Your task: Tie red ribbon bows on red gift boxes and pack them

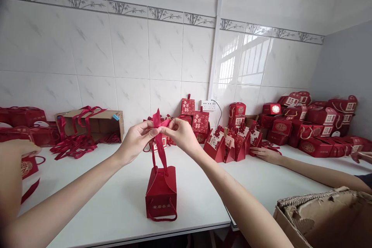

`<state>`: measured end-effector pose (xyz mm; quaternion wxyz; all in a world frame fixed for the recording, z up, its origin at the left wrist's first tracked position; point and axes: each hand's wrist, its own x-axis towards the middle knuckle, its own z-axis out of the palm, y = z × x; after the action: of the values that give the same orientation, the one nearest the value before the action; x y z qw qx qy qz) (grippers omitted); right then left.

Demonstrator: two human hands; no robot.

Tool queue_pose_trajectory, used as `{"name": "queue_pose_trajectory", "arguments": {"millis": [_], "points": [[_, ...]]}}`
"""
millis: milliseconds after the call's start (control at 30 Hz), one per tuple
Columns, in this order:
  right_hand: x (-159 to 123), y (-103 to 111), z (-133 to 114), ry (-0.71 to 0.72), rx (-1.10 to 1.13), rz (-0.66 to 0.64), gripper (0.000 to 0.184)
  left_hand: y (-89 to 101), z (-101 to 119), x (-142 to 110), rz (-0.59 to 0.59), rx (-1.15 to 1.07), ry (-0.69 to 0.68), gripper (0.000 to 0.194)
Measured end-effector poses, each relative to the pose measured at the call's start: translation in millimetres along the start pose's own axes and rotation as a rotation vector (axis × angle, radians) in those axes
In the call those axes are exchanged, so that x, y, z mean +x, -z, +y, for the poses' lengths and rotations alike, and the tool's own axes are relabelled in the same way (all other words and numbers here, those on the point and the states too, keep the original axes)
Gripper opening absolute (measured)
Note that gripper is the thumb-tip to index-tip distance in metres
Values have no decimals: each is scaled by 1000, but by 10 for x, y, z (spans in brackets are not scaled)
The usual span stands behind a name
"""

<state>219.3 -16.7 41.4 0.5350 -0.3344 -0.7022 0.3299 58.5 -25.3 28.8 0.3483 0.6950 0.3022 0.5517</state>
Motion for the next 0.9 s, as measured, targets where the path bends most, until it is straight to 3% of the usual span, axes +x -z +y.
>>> {"name": "queue_pose_trajectory", "arguments": {"millis": [67,167,333,433,567,667,733,800,900], "points": [[-5,11,22,-70,75,-100,40,5,-11,15,-36,-76,52,35],[-5,11,77,-181,362,-256,42,-1,-15,21,-53,-147,78,35],[-8,-28,107,-195,542,-187,33,-33,27,12,-37,-214,71,29],[-35,-46,75,-80,436,-28,28,-48,44,11,-39,-275,76,27],[-148,-57,65,258,-12,197,16,-47,9,18,-13,-360,98,27],[-268,-54,115,551,-377,189,10,-30,-24,21,-17,-343,95,27],[-333,-39,155,666,-514,72,12,-12,-37,20,-26,-279,57,27],[-363,-8,183,661,-478,-53,19,7,-37,15,-39,-167,-18,26],[-326,54,190,418,-199,-43,30,28,-14,-2,-85,0,-109,24]]}}
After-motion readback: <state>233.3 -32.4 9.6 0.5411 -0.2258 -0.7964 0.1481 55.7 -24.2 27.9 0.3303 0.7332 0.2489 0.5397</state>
